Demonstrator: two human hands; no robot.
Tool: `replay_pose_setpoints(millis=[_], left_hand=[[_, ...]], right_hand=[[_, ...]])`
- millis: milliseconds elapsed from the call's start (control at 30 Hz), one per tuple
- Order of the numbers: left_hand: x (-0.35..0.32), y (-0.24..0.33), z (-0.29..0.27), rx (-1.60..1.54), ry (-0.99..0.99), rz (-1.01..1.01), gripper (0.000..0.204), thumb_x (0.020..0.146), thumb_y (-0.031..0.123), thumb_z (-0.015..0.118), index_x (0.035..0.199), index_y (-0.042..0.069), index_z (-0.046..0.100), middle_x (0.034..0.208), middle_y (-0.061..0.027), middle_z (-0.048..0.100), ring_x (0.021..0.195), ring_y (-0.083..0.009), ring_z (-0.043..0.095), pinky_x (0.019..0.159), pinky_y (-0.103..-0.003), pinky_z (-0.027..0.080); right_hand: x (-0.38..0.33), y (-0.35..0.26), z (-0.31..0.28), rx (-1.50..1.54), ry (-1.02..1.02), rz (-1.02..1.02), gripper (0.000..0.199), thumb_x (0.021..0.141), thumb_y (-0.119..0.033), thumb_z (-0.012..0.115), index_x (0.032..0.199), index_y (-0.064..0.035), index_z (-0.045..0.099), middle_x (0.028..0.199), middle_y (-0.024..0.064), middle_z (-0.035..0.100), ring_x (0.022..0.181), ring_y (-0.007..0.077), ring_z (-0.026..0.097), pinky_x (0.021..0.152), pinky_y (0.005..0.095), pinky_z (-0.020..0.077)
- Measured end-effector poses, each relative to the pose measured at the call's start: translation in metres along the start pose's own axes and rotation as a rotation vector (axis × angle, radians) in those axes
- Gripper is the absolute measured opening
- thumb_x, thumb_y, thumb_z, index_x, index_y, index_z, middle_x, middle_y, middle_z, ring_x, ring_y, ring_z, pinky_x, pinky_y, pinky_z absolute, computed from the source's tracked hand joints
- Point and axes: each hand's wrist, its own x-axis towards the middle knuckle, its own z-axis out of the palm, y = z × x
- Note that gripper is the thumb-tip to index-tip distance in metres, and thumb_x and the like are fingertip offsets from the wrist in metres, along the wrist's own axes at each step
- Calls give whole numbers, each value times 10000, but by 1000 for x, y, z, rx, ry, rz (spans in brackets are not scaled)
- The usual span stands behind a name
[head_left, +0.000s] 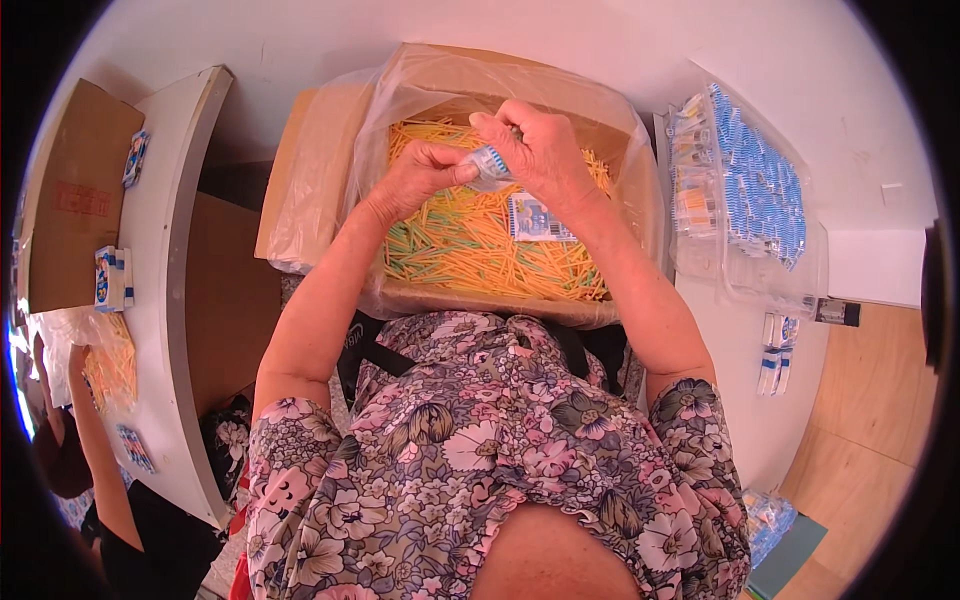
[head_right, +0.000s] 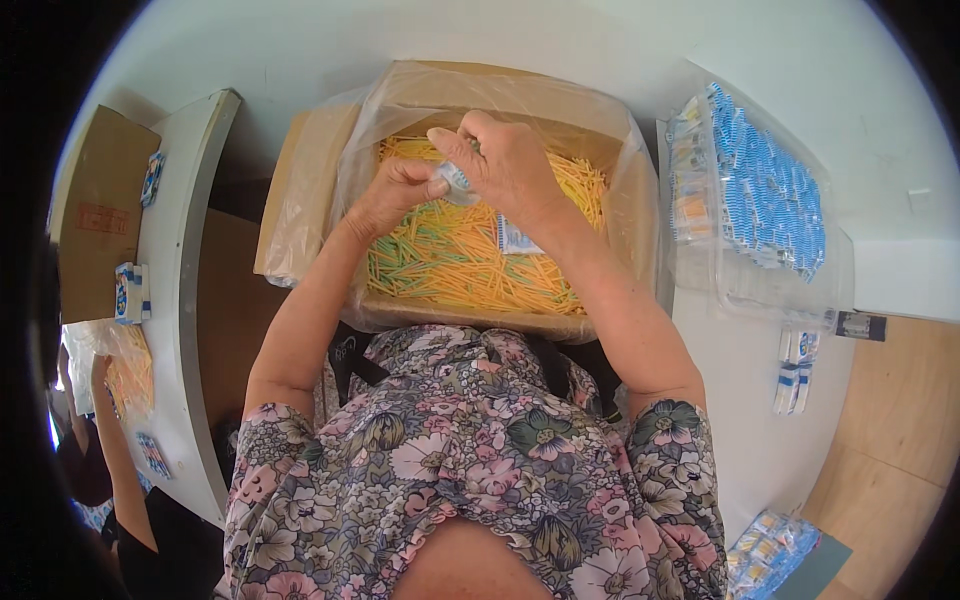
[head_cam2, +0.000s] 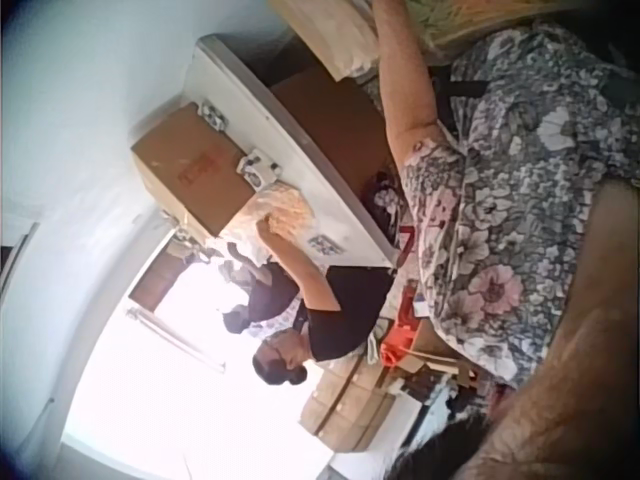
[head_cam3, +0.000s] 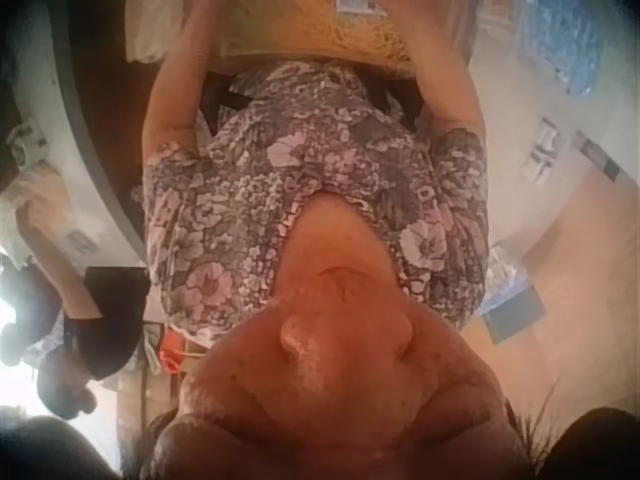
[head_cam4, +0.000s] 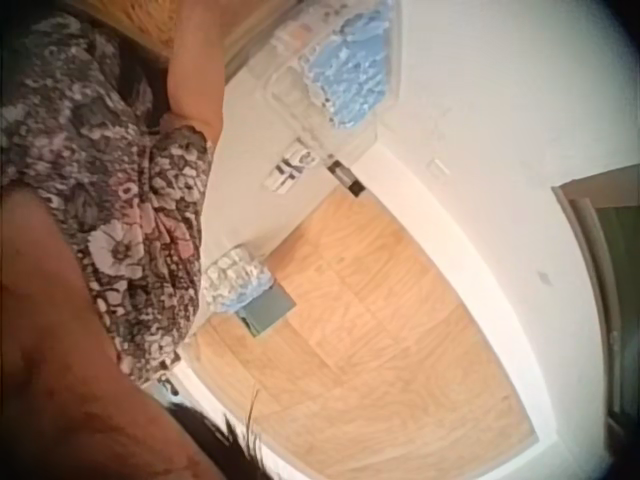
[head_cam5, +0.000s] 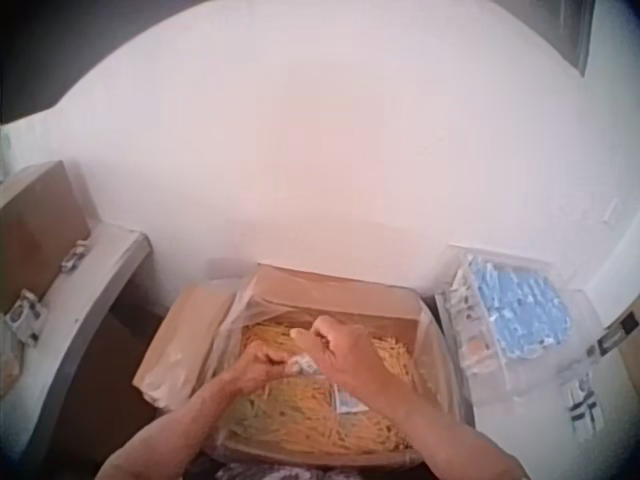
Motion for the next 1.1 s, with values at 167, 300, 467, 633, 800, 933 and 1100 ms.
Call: replay_pose_setpoints(millis=[167,300,467,633,800,933,1100], left_hand=[[-3,-2,1,-88,-32,-7,181,860,158,653,986,36,699,892,20,667,834,-61,559,795,-250,449],[1,1,9,100,-27,-41,188,855,194,643,955,48,705,847,41,638,811,-54,541,748,-243,440],[-2,-3,12,353,-203,-84,410,793,317,652,1025,-20,663,907,-20,658,872,-113,578,794,-282,464],[-14,30,21,352,-152,-179,351,848,255,646,1045,-35,649,952,-91,676,909,-155,613,844,-288,455],[11,34,41,435,-181,-259,247,866,150,624,1009,-51,647,886,-62,673,836,-151,613,775,-297,472],[34,16,70,845,-223,-43,236,787,124,692,952,-40,649,834,-103,663,786,-200,614,705,-312,473],[63,-29,104,1233,-142,341,442,609,190,801,981,14,639,949,-158,633,904,-336,584,815,-425,443]], right_hand=[[-14,-3,-4,244,8,97,348,905,-344,588,826,-5,577,648,32,514,610,82,426,551,253,387],[-42,0,2,267,191,23,256,867,-266,635,872,-14,589,728,74,585,645,139,523,600,293,437],[-93,30,-11,4,270,-128,174,777,-90,684,919,-11,624,755,113,614,689,260,612,597,351,462],[-206,7,-170,235,243,-17,175,764,-62,705,915,2,642,786,73,646,691,168,634,601,284,477],[-327,16,-290,71,689,361,167,754,-32,668,904,37,645,762,18,616,662,93,562,612,222,442],[-372,125,-356,-319,931,612,200,790,-102,668,949,18,645,786,-2,620,684,70,548,607,219,439],[-438,264,-396,-861,700,774,423,796,-347,652,1064,-20,645,1038,148,652,978,318,590,880,395,440]])
